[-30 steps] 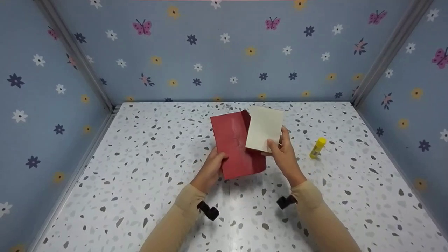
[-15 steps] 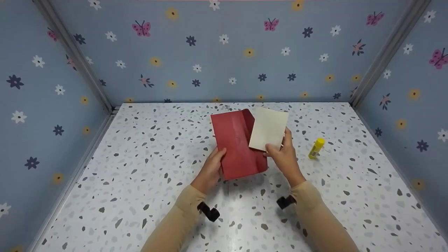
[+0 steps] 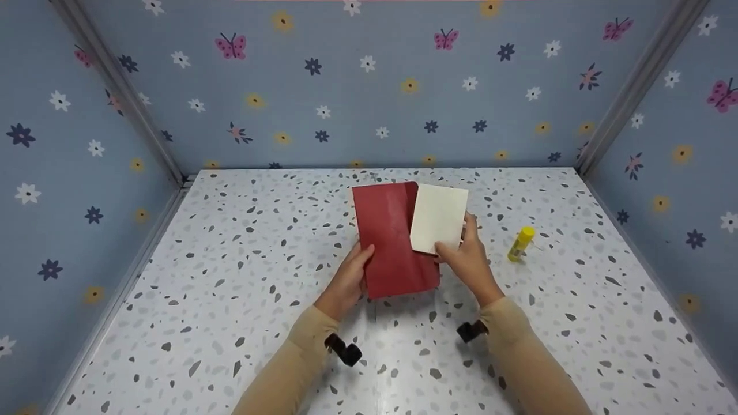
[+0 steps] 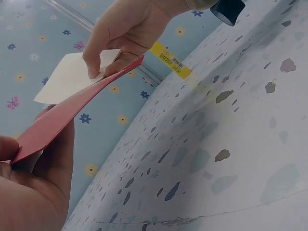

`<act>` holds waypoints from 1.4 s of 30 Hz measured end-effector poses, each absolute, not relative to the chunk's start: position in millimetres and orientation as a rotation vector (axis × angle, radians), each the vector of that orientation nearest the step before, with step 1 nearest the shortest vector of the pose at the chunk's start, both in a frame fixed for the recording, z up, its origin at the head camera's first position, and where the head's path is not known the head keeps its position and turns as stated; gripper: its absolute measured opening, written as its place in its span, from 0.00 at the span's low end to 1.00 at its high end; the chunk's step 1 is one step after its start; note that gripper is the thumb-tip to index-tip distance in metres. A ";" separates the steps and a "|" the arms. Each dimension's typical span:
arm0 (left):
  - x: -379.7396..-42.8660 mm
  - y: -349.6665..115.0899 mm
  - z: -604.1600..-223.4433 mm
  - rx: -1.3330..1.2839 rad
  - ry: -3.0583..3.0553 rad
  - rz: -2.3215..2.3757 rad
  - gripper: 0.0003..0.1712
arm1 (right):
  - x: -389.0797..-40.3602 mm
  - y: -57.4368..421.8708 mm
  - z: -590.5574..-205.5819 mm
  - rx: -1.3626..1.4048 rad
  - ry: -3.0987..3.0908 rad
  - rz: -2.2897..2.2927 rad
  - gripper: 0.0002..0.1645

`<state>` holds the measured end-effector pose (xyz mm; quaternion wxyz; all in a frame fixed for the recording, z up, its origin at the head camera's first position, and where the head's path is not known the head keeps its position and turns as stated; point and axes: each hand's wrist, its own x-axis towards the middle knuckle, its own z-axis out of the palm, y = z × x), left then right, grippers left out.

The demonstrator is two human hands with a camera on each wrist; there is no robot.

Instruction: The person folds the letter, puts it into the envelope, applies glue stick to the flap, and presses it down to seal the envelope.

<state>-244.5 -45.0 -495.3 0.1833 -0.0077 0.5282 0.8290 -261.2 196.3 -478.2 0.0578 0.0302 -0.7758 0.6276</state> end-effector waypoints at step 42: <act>-245.2 -35.4 -500.2 -0.053 1.476 2.301 0.24 | -255.5 204.8 -465.3 0.341 -2.650 1.801 0.39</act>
